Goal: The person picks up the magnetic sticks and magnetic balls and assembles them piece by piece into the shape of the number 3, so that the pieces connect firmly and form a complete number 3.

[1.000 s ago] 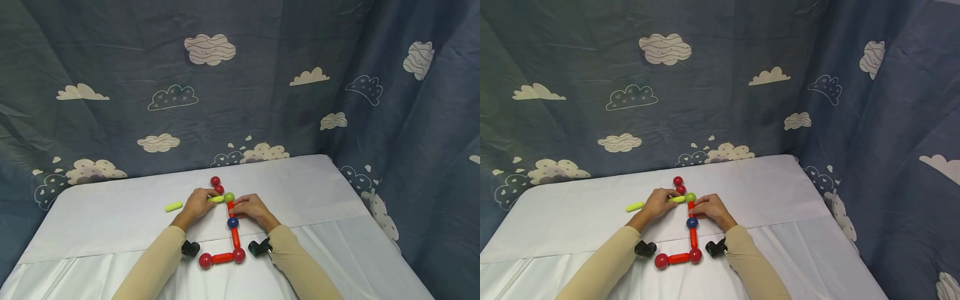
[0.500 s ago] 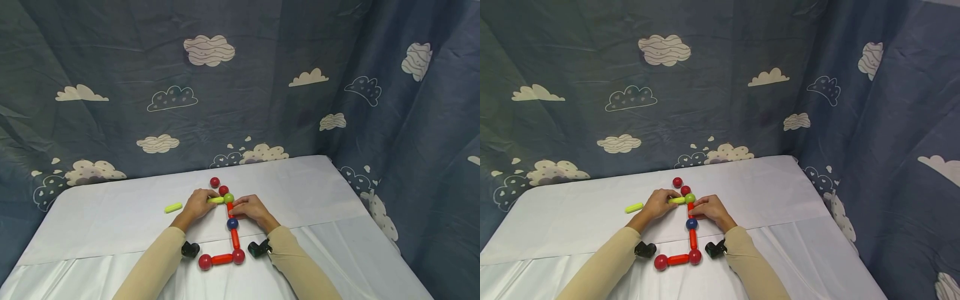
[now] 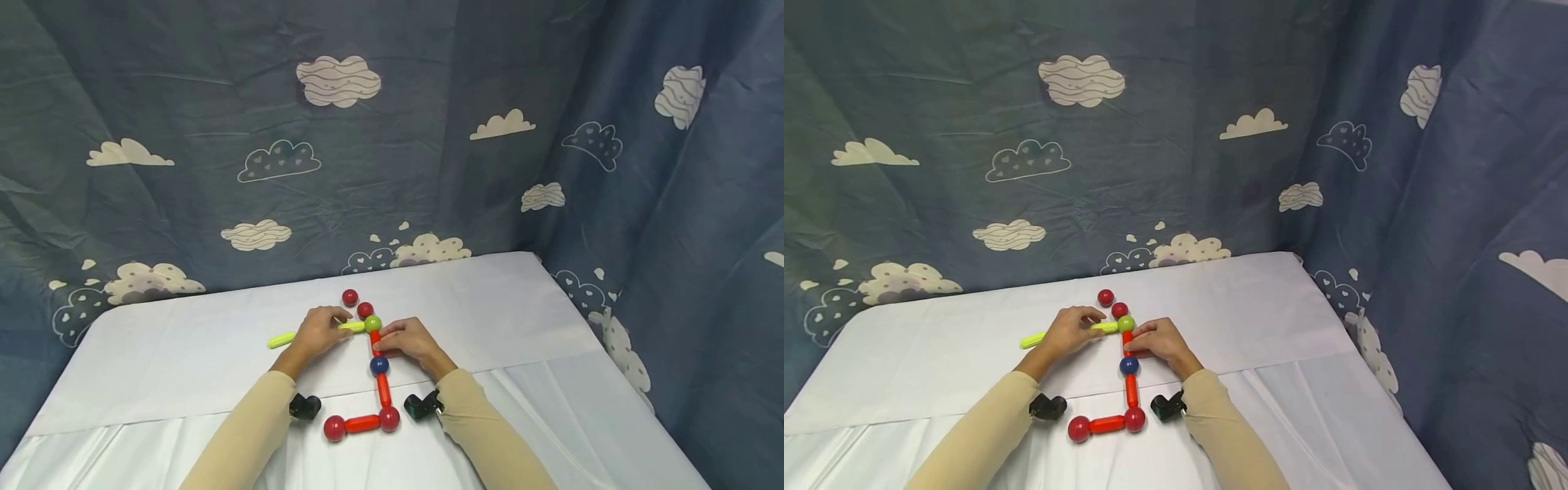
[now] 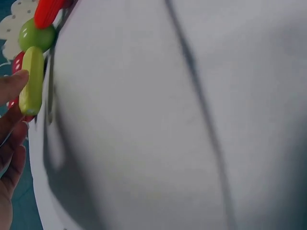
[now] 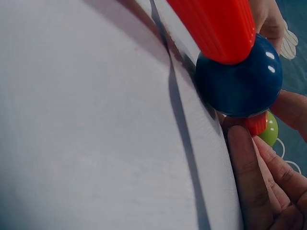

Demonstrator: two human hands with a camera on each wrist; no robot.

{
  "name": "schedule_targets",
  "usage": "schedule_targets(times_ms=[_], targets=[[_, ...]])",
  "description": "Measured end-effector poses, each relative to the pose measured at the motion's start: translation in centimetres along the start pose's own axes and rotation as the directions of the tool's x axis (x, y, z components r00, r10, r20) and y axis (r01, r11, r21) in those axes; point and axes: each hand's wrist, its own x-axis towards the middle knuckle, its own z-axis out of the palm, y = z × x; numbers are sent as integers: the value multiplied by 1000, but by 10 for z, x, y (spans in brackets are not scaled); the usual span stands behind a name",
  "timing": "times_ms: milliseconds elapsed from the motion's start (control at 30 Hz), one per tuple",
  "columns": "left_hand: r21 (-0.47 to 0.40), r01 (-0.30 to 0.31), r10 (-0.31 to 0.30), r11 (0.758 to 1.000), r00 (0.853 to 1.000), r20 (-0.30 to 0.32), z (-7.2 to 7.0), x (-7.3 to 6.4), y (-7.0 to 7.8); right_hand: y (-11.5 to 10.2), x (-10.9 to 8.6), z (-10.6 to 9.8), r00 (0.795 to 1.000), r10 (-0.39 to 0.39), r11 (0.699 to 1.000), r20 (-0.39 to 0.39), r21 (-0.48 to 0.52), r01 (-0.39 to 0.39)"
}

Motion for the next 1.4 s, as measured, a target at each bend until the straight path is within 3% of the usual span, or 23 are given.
schedule_targets(times_ms=[167, 333, 433, 533, 700, 833, 1000, 1400], targets=[[-103, 3, -8, 995, 999, -46, -16, 8, -6, -5, 1, 1, 1000, 18, 1000, -8, -25, -18], [-182, 42, -57, 982, 995, -80, -17, 23, -1, -3, 0, 0, 1000, 30, 999, -5, -20, -30], [-178, 72, -83, 981, 995, -57, -13, 35, 7, 1, -3, -3, 999, 34, 999, -12, -13, -34], [-131, 60, -65, 990, 997, -34, -10, 46, 12, 3, -5, -5, 998, 45, 999, -32, -9, -45], [-76, 86, -86, 993, 996, 0, -9, 56, 14, 3, -3, -3, 1000, 19, 1000, -12, -1, -19], [-71, 131, -129, 989, 991, 33, -8, 58, 10, 2, 0, 0, 1000, 2, 1000, 5, 13, -2], [-90, 161, -159, 983, 987, 22, -10, 55, 6, 0, 0, 2, 1000, -8, 1000, 12, 21, 8], [-109, 127, -128, 986, 992, -3, -23, 39, -12, 0, -2, 2, 1000, -3, 1000, -15, -14, 3]])
